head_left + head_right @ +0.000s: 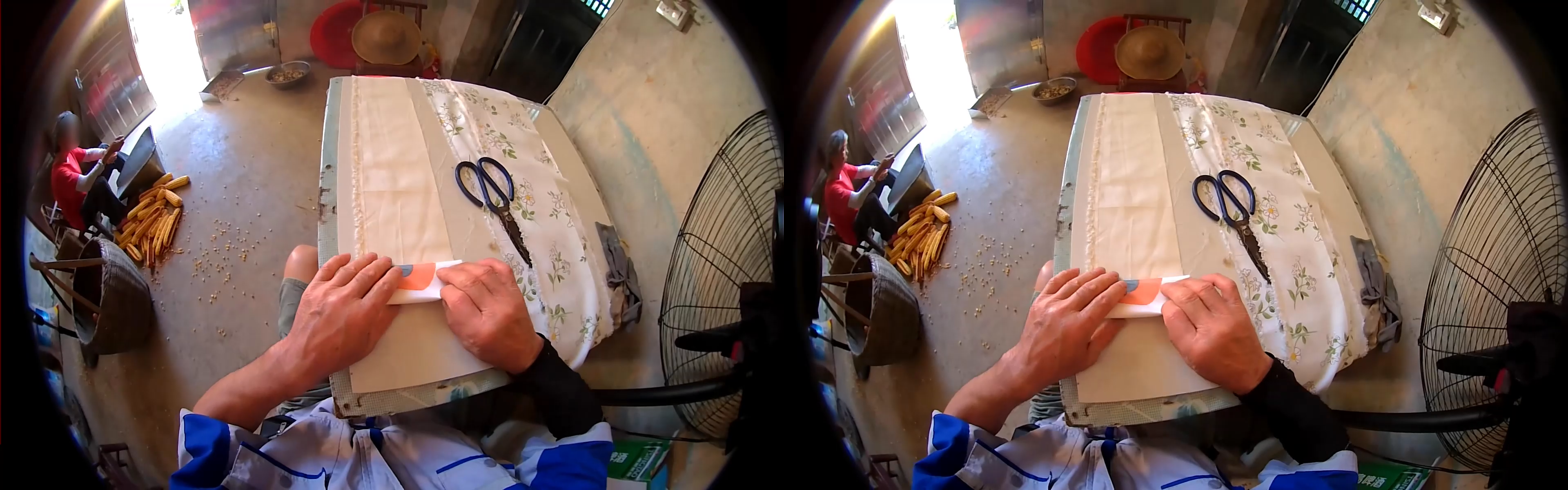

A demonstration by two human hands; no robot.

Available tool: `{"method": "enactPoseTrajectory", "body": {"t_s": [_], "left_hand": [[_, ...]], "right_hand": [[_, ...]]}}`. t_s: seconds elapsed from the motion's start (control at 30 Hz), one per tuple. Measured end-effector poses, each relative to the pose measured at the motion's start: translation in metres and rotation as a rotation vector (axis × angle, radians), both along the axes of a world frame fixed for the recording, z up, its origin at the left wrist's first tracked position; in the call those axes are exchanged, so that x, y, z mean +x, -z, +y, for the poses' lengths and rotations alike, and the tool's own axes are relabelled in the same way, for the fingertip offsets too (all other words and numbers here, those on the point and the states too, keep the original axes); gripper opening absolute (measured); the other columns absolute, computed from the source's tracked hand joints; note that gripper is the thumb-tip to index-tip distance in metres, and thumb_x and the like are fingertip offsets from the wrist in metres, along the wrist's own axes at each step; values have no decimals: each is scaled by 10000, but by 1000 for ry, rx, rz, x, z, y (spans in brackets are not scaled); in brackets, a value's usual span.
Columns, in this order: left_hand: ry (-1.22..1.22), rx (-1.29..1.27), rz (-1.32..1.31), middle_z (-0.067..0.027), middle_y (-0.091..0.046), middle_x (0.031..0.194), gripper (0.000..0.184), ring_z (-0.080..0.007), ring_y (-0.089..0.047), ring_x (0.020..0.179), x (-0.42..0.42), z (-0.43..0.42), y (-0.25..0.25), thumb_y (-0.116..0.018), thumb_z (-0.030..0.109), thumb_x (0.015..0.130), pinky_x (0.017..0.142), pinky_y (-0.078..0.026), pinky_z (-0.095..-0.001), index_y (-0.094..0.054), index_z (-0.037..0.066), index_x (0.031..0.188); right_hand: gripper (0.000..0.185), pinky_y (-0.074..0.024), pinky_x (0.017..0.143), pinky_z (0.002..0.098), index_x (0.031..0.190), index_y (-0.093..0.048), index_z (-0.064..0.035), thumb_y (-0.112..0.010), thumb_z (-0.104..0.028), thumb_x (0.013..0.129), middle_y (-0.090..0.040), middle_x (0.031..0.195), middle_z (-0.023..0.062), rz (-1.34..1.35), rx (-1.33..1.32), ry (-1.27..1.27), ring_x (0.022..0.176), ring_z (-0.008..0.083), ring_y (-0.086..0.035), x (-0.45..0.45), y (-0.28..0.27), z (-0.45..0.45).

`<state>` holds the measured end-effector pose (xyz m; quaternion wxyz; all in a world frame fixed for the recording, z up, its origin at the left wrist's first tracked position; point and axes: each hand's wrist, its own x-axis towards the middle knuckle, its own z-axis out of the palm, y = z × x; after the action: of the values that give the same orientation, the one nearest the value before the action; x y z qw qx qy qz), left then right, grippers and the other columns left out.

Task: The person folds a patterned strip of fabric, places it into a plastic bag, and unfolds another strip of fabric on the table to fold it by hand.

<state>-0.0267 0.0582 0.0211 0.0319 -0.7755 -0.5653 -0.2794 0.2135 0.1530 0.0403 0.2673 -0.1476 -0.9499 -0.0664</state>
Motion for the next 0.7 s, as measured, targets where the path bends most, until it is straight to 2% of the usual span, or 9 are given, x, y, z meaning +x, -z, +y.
{"method": "enactPoseTrajectory", "body": {"t_s": [0.07,0.2,0.37,0.57,0.7], "left_hand": [[4,53,15,-128,-729,1305,383,-316,-685,1253,-1,4,6,-788,161,873,1108,-502,-485,-714,46,1231],[37,71,-10,-142,-746,1206,272,-305,-711,1173,4,-4,-2,-707,102,875,1062,-524,-466,-724,4,1128],[68,76,12,-142,-736,1164,260,-298,-715,1136,15,-31,-10,-700,101,868,1016,-553,-464,-719,3,1108],[46,70,-31,-134,-728,1166,257,-291,-714,1120,18,-38,-9,-719,95,859,1030,-545,-469,-724,15,1103],[37,36,-75,-110,-727,1153,315,-284,-712,1114,15,-42,-10,-774,100,812,1026,-544,-463,-730,51,1120]], "right_hand": [[210,-524,992,491,1020,-665,2,-743,-3,824,-708,1198,152,40,-26,5,1109,309,-686,0,0,0],[243,-524,992,498,1029,-651,-7,-767,-6,816,-707,1213,151,47,-77,-32,1098,315,-684,6,-1,-6],[286,-511,1008,521,1058,-652,5,-769,-80,810,-709,1200,153,53,-148,-99,1115,297,-682,19,-2,-22],[394,-524,999,497,1168,-684,-18,-781,-71,790,-716,1224,130,-11,-166,-89,1130,308,-686,22,4,-14],[403,-533,980,474,1157,-694,-24,-786,-30,764,-718,1177,123,31,-235,-96,1113,309,-690,24,6,-10]]}}
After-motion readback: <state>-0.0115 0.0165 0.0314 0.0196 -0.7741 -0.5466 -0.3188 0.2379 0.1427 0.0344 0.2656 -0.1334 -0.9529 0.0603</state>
